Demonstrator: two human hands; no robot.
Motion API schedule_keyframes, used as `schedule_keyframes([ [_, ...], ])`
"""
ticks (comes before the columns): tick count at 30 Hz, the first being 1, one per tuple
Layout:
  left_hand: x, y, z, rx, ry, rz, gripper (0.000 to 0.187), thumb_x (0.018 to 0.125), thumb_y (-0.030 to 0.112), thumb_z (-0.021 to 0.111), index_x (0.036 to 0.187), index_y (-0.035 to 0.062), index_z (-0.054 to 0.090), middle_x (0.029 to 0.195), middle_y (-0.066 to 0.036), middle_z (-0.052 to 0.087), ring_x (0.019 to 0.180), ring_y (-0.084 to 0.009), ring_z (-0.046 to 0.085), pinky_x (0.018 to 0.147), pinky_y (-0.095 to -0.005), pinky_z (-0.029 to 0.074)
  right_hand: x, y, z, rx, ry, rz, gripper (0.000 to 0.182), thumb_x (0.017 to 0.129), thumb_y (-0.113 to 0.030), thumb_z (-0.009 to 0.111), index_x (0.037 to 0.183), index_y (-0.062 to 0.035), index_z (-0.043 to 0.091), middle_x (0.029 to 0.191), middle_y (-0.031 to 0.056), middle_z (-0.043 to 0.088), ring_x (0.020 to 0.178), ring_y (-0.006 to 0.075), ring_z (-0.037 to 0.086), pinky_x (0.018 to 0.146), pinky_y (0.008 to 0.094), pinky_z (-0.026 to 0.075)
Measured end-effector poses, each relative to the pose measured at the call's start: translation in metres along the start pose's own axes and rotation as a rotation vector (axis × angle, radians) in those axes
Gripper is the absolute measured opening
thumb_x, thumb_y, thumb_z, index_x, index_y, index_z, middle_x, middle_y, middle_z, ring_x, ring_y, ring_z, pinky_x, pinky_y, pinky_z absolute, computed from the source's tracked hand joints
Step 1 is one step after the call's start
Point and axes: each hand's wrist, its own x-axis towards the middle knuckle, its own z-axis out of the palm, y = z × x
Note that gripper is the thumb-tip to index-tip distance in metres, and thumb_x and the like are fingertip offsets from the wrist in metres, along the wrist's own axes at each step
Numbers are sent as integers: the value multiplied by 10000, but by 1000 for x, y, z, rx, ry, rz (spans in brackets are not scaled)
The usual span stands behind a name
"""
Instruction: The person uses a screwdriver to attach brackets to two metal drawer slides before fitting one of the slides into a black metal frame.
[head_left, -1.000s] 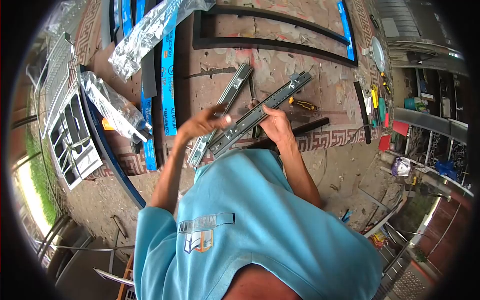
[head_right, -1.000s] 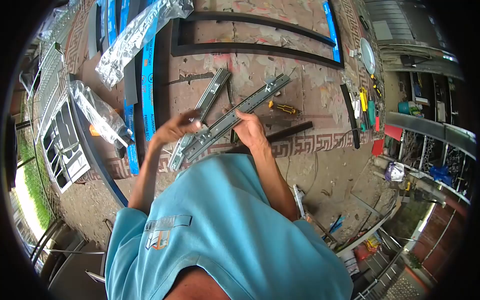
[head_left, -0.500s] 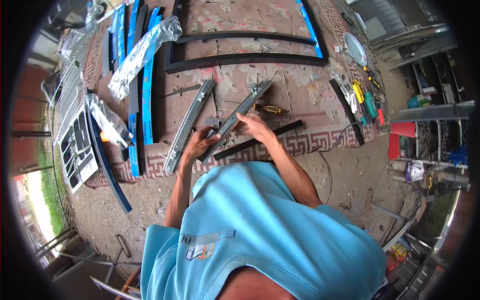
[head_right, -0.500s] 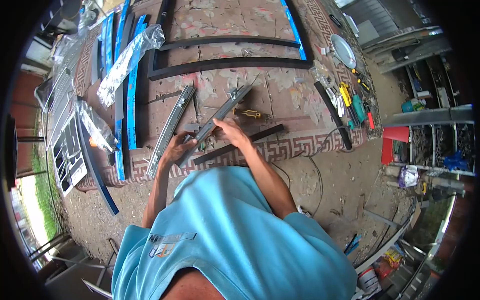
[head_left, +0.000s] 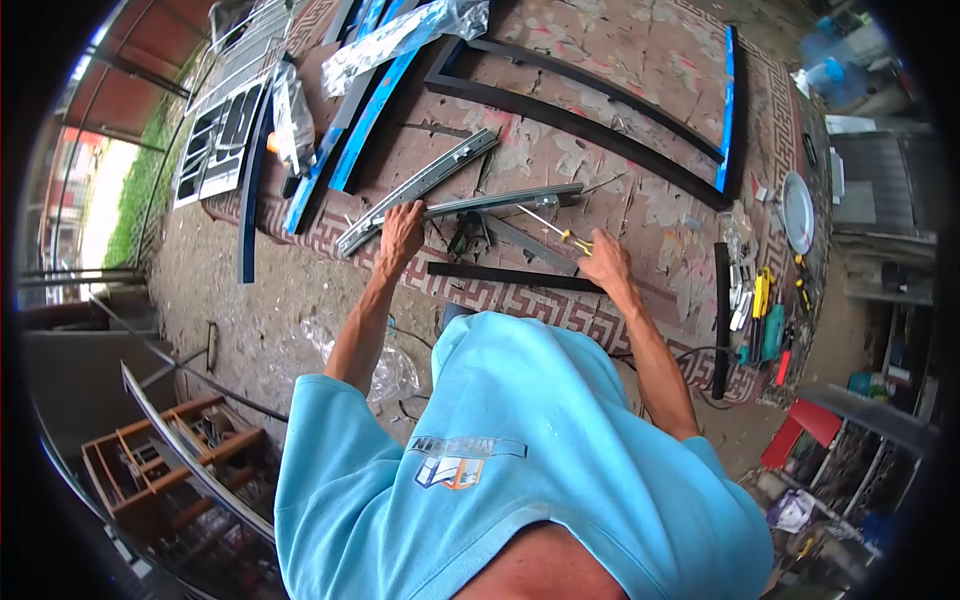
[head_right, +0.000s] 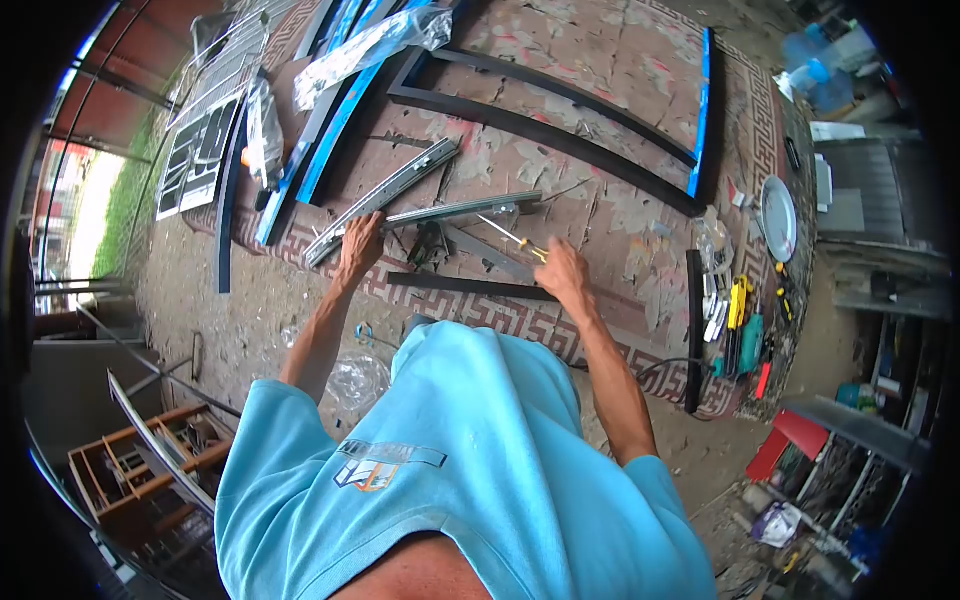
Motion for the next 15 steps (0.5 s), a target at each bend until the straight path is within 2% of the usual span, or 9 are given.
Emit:
schedule_keyframes([
  [1,-2,2,-1,8,3,-22,235,732,54,562,961,61,512,904,-135,550,834,-318,553,712,-416,455,0,2,-12,47,-43,145,458,643,-139,639,1054,31,532,885,231,582,866,411,560,749,447,451],
  [3,0,7,-9,-170,-193,-109,192,747,112,562,920,57,499,818,-130,580,735,-337,590,627,-441,473,-10,11,-41,45,-169,220,415,623,-129,622,992,43,541,838,241,598,819,410,579,727,448,449],
  [5,-2,19,-22,-177,-329,-140,217,721,155,583,893,60,493,779,-141,594,693,-365,602,595,-456,477,-27,37,-51,233,-173,200,349,603,-134,647,897,33,557,772,189,610,705,314,607,642,392,466],
  [7,0,41,-51,-258,-443,-217,261,686,155,629,890,62,495,806,-145,596,763,-352,605,620,-443,472,-49,55,-66,551,-317,430,299,594,-141,684,827,9,573,679,93,591,599,186,582,557,304,454],
  [8,-1,46,-58,-257,-447,-194,272,682,160,642,893,66,499,806,-136,592,764,-344,604,617,-437,471,-62,58,-62,564,-304,448,299,594,-141,684,827,9,573,679,93,591,599,186,582,557,304,454],
  [10,10,50,-63,-265,-478,-132,282,678,164,655,895,69,503,805,-126,589,766,-335,603,615,-431,469,-91,64,-53,949,-102,603,281,621,-164,712,836,-23,598,641,20,555,527,116,532,507,241,424],
  [12,17,48,-65,-329,-455,67,305,670,186,676,904,83,509,797,-101,580,748,-312,602,604,-418,470,-106,55,-33,1095,211,708,307,690,-245,730,861,-21,610,707,48,562,640,151,545,585,274,427],
  [13,27,47,-64,-316,-451,151,299,672,180,668,912,94,512,788,-90,574,748,-287,603,609,-403,475,-109,57,-16,1111,435,758,363,701,-296,733,881,-3,618,739,72,560,673,170,533,618,297,417],
  [15,59,56,-68,-230,-431,295,272,683,148,647,913,92,514,780,-82,570,753,-272,599,626,-383,478,-106,36,-46,750,485,582,406,767,-279,681,1049,4,608,854,119,596,813,241,570,743,347,438],
])
